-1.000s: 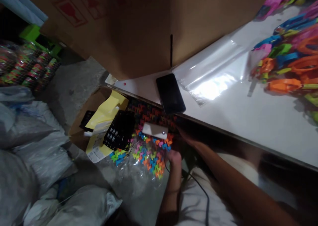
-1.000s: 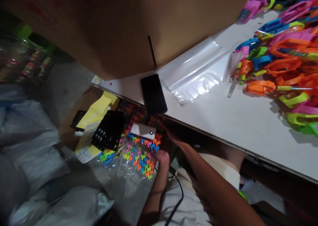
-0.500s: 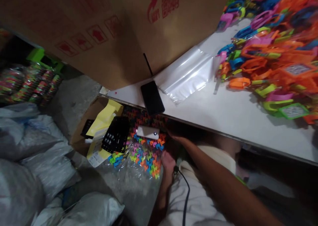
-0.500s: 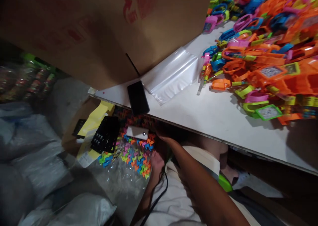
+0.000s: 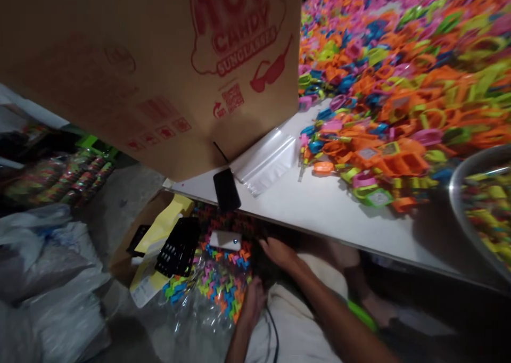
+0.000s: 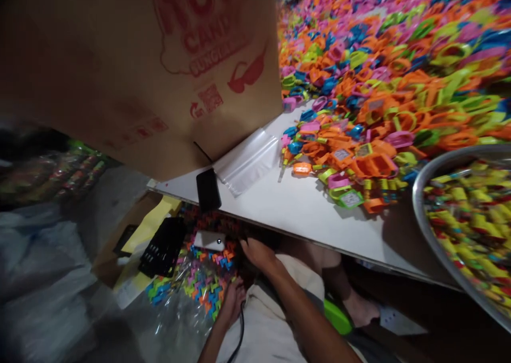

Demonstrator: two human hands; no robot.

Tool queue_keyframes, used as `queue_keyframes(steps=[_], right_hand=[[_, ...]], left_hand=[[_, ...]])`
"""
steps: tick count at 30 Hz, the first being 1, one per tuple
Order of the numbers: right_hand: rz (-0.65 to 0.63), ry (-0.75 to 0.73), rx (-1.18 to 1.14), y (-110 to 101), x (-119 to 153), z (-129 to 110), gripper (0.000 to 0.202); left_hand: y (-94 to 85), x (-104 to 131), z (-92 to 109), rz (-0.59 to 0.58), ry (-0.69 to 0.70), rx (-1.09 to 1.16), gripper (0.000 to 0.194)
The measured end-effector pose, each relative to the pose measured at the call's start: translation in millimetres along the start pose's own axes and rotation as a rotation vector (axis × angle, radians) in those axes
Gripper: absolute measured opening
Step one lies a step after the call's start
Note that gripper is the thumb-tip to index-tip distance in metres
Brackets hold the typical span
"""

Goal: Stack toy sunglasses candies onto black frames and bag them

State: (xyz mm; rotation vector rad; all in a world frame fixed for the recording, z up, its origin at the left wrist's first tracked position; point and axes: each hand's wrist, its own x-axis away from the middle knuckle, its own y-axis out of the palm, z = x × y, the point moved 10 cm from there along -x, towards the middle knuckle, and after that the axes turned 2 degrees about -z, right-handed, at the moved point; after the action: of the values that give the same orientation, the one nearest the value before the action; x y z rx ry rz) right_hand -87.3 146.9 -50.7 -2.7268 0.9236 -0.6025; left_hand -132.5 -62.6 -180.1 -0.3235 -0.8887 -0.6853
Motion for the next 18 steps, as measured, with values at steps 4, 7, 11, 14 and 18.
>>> queue_keyframes(steps=[4, 7, 11, 14, 18], right_hand=[[0.054, -0.076, 0.027, -27, 52, -5, 0.027], [0.122, -0.142, -0.052, -50, 89, -2, 0.030], [0.213, -0.112, -0.160, -82, 122, 21, 0.042], [0.221, -0.035, -0.206, -96, 125, 38, 0.053], [0.155, -0.007, -0.195, -97, 119, 38, 0.053]], left_hand=[[-13.1, 28, 60, -0.048, 0.160, -0.204, 0.035], [-3.6, 55, 148, -0.056, 0.481, -0.657, 0.044], [-29.8, 71, 252, 0.266, 0.694, -1.020, 0.046], [-90.3, 57, 299, 0.525, 0.603, -1.112, 0.067], [-172.5, 26, 317, 0.619, 0.344, -1.197, 0.117]])
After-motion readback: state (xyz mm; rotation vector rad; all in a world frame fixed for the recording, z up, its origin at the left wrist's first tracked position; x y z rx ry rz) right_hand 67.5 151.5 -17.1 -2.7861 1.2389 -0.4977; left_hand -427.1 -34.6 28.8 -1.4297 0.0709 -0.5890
